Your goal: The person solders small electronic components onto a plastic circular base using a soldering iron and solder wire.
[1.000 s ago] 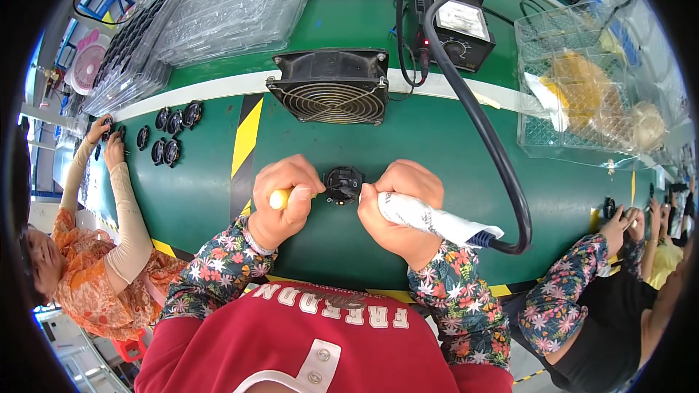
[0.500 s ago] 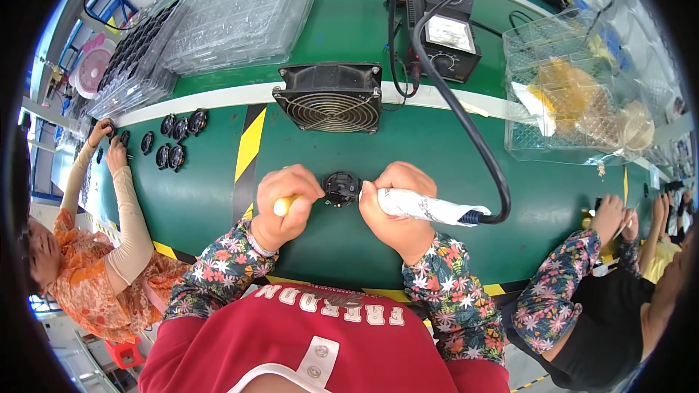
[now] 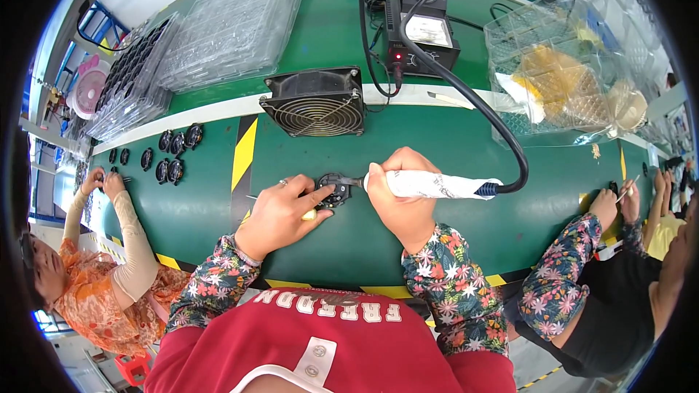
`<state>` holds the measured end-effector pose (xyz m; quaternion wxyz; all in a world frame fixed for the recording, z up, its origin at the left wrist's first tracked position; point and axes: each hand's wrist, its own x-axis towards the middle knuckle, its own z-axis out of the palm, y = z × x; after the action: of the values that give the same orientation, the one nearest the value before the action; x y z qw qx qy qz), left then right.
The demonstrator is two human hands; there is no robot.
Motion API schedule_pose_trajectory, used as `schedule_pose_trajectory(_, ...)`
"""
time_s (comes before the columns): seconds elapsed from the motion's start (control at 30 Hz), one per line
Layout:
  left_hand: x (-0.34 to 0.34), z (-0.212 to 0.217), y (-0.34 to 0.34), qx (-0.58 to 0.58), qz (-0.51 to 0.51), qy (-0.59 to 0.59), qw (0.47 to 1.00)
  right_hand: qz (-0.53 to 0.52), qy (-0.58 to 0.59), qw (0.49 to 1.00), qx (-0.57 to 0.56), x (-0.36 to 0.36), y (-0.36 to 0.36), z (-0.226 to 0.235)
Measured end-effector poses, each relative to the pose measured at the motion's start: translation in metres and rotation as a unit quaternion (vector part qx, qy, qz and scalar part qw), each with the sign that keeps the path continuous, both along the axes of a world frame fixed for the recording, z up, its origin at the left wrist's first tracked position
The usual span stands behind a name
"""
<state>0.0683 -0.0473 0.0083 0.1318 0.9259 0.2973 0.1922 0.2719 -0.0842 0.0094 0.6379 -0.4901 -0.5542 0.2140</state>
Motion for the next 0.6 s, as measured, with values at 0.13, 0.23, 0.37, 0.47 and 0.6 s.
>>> schedule_pose_trajectory(0.13,0.000,-0.006,0.001,0.011,0.003,-0.009,1.000,-0.019,0.027,0.999,-0.024,-0.001,0.001,0.001)
schedule_pose_trajectory(0.23,0.000,-0.008,0.001,0.024,0.011,-0.025,0.999,-0.016,0.026,0.999,-0.019,-0.001,0.002,0.001)
schedule_pose_trajectory(0.37,-0.001,-0.010,0.001,0.016,0.015,-0.039,0.999,-0.016,0.035,0.999,-0.024,-0.001,0.002,0.001)
schedule_pose_trajectory(0.47,-0.001,-0.011,0.002,0.013,0.013,-0.046,0.999,-0.014,0.041,0.999,-0.021,-0.001,0.003,0.001)
schedule_pose_trajectory(0.6,-0.001,-0.011,0.004,0.012,0.004,-0.065,0.998,-0.022,0.025,0.999,-0.009,0.001,0.004,-0.004)
